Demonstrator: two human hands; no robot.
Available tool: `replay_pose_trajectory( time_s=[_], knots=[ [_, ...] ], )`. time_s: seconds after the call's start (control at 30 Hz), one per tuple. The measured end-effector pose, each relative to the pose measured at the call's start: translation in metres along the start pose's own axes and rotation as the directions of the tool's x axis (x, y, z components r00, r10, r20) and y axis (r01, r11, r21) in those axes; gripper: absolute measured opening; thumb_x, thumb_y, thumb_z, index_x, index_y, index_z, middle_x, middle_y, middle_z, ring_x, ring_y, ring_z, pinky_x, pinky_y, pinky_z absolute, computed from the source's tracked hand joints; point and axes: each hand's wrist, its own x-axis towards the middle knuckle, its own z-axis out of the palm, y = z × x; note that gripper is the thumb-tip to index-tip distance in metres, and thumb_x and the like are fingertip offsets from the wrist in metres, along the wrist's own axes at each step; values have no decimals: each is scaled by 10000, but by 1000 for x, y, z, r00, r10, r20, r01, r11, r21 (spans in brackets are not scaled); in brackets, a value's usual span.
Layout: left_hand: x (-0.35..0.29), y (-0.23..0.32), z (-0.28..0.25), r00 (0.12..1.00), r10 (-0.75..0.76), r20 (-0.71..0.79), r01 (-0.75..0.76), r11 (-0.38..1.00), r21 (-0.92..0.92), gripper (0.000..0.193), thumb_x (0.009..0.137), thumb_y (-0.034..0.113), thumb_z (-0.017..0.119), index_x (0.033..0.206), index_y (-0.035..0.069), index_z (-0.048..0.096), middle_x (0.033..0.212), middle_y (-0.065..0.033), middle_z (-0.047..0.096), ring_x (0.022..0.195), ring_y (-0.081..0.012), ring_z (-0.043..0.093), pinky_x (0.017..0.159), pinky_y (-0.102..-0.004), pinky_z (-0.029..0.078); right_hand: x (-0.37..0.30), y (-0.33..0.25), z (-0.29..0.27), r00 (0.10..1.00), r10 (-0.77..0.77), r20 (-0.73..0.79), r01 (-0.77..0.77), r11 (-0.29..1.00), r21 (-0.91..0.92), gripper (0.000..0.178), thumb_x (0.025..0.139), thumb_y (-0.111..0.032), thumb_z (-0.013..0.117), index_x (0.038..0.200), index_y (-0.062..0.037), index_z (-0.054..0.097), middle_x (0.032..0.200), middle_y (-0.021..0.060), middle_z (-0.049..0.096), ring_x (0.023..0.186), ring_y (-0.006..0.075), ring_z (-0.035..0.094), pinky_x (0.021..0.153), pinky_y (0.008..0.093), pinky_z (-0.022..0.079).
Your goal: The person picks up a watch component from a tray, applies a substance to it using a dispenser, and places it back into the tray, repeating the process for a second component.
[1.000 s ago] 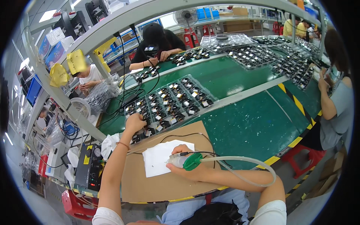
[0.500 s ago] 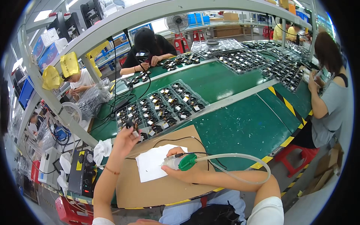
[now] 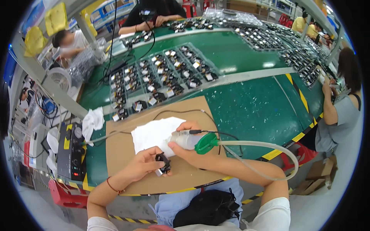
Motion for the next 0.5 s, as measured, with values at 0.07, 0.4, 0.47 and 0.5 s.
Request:
replay_pose_trajectory(
  time_s=[0.07, 0.4, 0.47, 0.5],
  knots=[
    [1, -2, 2, 998, 10, 65, -17, 994, 105, 258, 859, 9, 560, 1089, 15, 443, 999, -100, 572, 792, -155, 609, 673, -282, 510, 0, 7, -1, 991, -77, -106, 78, 997, 5, 395, 739, -120, 720, 1014, -28, 451, 911, 91, 592, 794, 123, 583, 660, 254, 464],
    [-10, -6, 9, 958, 285, 27, -269, 865, 423, 506, 741, -10, 611, 1187, 39, 376, 1087, -101, 492, 912, -145, 550, 755, -275, 461, -12, -13, -26, 994, -50, 101, 27, 977, 213, 406, 796, -205, 643, 1043, -97, 339, 932, 105, 456, 770, 171, 558, 710, 300, 495],
    [-12, -3, 10, 985, 172, -16, -140, 846, 514, 568, 711, -85, 631, 1192, 51, 363, 1128, -75, 427, 1051, -160, 489, 851, -271, 454, -10, -10, -26, 941, -248, 232, 225, 967, 123, 450, 765, -211, 682, 1043, -102, 345, 910, 101, 444, 698, 186, 557, 658, 309, 506],
    [-12, -4, 8, 986, 167, -30, -129, 854, 505, 568, 711, -85, 631, 1192, 51, 363, 1128, -75, 427, 1051, -160, 489, 851, -271, 454, -8, -9, -24, 919, -276, 282, 251, 960, 121, 504, 714, -193, 730, 1033, -93, 353, 855, 94, 435, 646, 190, 549, 622, 312, 509]
  ],
)
